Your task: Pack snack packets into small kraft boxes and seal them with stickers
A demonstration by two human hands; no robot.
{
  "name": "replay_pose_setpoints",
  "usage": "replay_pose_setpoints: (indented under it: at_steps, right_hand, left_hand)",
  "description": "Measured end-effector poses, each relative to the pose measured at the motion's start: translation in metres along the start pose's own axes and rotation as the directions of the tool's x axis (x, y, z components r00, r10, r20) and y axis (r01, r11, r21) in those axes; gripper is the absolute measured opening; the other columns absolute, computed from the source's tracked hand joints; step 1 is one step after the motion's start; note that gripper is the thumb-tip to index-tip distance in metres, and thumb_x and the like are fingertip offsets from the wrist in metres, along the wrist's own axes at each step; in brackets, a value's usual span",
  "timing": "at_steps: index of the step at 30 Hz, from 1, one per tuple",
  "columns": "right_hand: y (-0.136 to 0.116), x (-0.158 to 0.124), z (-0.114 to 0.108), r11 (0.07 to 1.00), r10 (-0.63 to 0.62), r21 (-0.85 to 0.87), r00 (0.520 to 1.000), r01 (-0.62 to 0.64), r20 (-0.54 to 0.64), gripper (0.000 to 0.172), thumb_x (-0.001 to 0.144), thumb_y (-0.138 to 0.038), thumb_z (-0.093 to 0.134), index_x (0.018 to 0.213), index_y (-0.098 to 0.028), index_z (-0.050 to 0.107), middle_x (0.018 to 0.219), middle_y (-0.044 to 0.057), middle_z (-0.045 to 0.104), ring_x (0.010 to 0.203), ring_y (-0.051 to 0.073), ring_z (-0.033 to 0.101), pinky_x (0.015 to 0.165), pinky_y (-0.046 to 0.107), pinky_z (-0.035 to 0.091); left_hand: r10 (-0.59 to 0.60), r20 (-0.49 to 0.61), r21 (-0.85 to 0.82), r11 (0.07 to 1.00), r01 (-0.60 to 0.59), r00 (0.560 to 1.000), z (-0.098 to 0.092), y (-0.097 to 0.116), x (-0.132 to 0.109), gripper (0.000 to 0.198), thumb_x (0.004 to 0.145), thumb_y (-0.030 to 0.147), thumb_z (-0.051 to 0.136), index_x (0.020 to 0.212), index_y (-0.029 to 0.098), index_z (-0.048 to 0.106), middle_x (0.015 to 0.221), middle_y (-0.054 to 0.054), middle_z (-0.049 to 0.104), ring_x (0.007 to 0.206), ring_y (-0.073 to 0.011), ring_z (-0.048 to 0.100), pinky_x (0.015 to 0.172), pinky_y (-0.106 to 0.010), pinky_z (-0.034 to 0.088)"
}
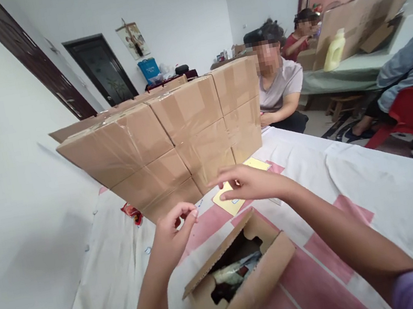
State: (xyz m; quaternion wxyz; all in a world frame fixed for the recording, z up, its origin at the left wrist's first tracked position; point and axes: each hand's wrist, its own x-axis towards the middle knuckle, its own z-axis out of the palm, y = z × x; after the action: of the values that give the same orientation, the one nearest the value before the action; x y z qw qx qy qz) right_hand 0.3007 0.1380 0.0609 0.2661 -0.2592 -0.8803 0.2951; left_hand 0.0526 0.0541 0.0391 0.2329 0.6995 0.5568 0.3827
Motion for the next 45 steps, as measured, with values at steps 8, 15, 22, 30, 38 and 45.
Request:
replay_pose_setpoints:
  at_steps: [8,15,22,30,38,45]
  right_hand:
    - [-0.056,-0.047,0.001,0.971,-0.129,-0.228,0.963,0.075,-0.236,0.018,0.097,-0.022,0.059,0.091,-0.019,0.075,0.087,0.002,0.063,0.072,0.012,0.059,0.068,0.024,0.042]
    - [-0.045,-0.118,0.023,0.995,0.050,-0.047,0.867,-0.085,-0.496,0.016,0.096,-0.026,0.061,0.095,-0.022,0.077,0.083,0.003,0.076,0.061,0.012,0.061,0.054,0.024,0.042]
    - [-0.044,-0.132,0.061,0.998,-0.062,-0.061,0.821,0.033,-0.567,0.016,0.097,-0.018,0.058,0.100,-0.023,0.074,0.080,0.003,0.073,0.072,0.016,0.065,0.065,0.030,0.051]
    - [-0.029,-0.101,0.083,0.915,-0.303,-0.390,0.817,0.105,-0.491,0.018,0.097,-0.013,0.056,0.102,-0.020,0.072,0.103,0.010,0.072,0.096,0.022,0.064,0.083,0.039,0.054]
    - [-0.029,-0.093,0.101,0.843,0.197,-0.415,0.915,-0.342,-0.352,0.022,0.098,-0.012,0.051,0.104,-0.018,0.072,0.125,0.013,0.064,0.114,0.027,0.061,0.090,0.039,0.054]
    - [-0.036,-0.091,0.098,0.818,0.318,-0.412,0.913,-0.401,-0.258,0.024,0.100,-0.009,0.046,0.104,-0.015,0.069,0.108,0.011,0.067,0.102,0.021,0.065,0.081,0.029,0.051]
  left_hand:
    - [0.032,0.095,0.252,0.966,-0.055,0.995,-0.003,0.052,-0.044,0.053,0.093,0.052,0.055,0.140,0.029,0.053,0.123,-0.006,0.071,0.111,-0.0258,0.065,0.091,-0.037,0.050]
    - [0.034,0.279,0.459,0.873,-0.164,0.960,0.027,0.039,-0.099,0.058,0.095,0.048,0.051,0.148,0.025,0.046,0.146,-0.010,0.058,0.132,-0.0326,0.056,0.106,-0.049,0.047]
    - [0.138,0.363,0.354,0.894,-0.274,0.921,0.026,0.027,-0.113,0.097,0.074,0.061,0.075,0.155,0.029,0.032,0.156,-0.012,0.046,0.137,-0.0368,0.051,0.109,-0.053,0.046]
    - [-0.027,0.353,0.258,0.964,-0.069,0.935,0.037,0.025,-0.117,0.073,0.097,0.037,0.051,0.159,0.036,0.012,0.149,-0.005,0.055,0.137,-0.0234,0.053,0.107,-0.044,0.049]
    - [-0.065,0.208,0.328,0.945,-0.007,0.976,0.057,0.011,-0.124,0.067,0.097,0.043,0.048,0.156,0.025,0.022,0.161,-0.011,0.038,0.151,-0.0302,0.032,0.120,-0.058,0.031]
    - [-0.125,0.076,0.215,0.971,0.106,0.989,0.053,0.013,-0.103,0.030,0.091,0.039,0.059,0.118,0.028,0.062,0.135,-0.007,0.057,0.129,-0.0273,0.052,0.106,-0.049,0.044]
